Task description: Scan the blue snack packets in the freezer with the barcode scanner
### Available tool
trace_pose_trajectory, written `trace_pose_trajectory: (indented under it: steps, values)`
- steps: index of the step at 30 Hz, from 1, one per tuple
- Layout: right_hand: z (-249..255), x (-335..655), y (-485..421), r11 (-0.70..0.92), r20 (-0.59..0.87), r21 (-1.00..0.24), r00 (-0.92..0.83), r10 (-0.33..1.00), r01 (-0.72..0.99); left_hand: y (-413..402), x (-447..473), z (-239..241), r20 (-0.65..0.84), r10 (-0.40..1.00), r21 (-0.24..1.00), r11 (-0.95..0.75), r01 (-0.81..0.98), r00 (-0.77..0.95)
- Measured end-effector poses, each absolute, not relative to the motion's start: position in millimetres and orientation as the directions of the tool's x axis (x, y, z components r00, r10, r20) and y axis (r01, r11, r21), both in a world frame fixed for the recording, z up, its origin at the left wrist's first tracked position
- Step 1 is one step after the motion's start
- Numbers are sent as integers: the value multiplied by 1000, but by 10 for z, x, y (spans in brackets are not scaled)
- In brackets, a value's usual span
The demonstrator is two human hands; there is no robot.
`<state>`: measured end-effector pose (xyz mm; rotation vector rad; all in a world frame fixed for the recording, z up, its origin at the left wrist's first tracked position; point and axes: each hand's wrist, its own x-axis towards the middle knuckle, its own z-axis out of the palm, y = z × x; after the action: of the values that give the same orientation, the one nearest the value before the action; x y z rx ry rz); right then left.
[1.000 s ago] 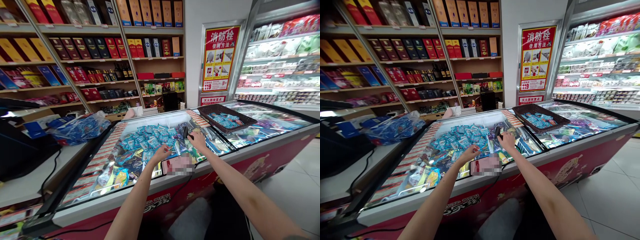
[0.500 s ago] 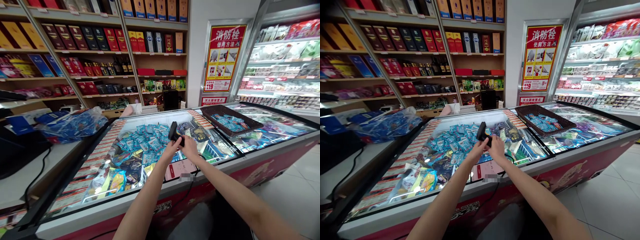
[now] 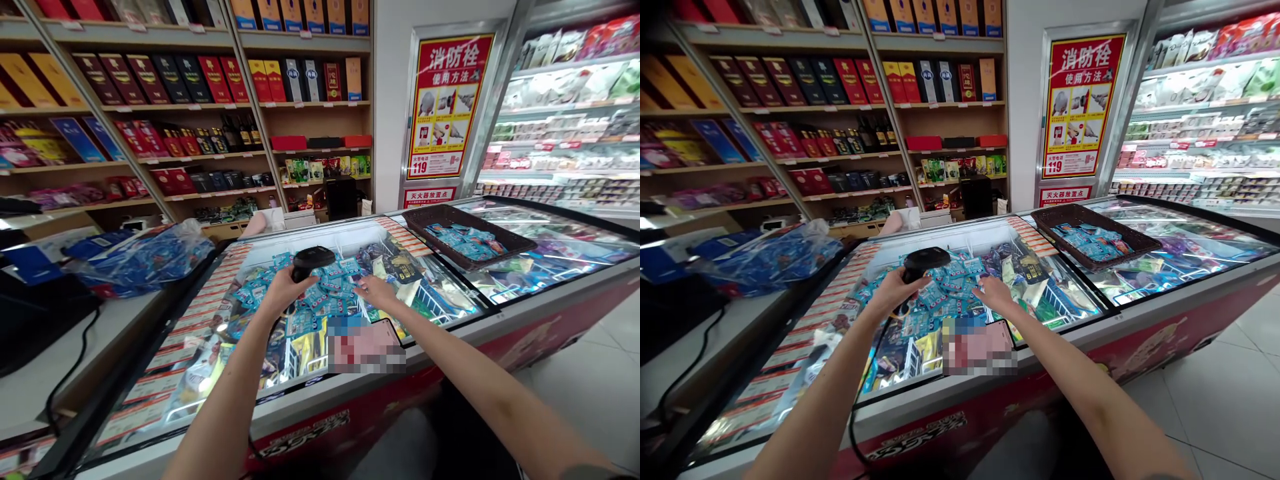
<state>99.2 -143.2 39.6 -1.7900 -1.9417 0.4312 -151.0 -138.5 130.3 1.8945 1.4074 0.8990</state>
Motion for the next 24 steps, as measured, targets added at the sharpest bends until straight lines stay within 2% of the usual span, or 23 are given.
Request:
trace_pose_trajectory:
  steps: [3,4,6,9,12,17,20,22,24]
  values:
    - [181,936,-1269,165,202,-386,-92,975,907,-1303,-1465,1201,334,897,404,-415,815,291]
    - [133,917,-1218,184,207,-352,-115,972,918,-1283,-1425,1139,340,881,324,-438,839,328]
    - [69,902,-1121,202,200,-325,-142,970,924,-1251,-1332,994,339,882,242,-418,875,328]
    - [20,955,-1003,184,187,-402,-117,975,897,-1194,-1217,795,342,894,222,-376,900,289]
    - [-9,1082,-933,148,173,-554,-60,983,819,-1095,-1170,700,361,895,214,-354,910,263]
    - [-46,1321,-900,131,145,-832,-16,989,539,-905,-1174,716,285,927,249,-316,915,242]
    - [-25,1432,-911,146,107,-958,-162,981,248,-853,-1194,715,231,946,262,-286,922,228]
    - [18,1489,-922,28,-10,-992,-291,957,125,-841,-1215,699,232,950,253,-268,930,211]
    - [72,1537,-925,-63,-84,-995,-305,949,79,-835,-1239,683,251,946,252,-268,930,205]
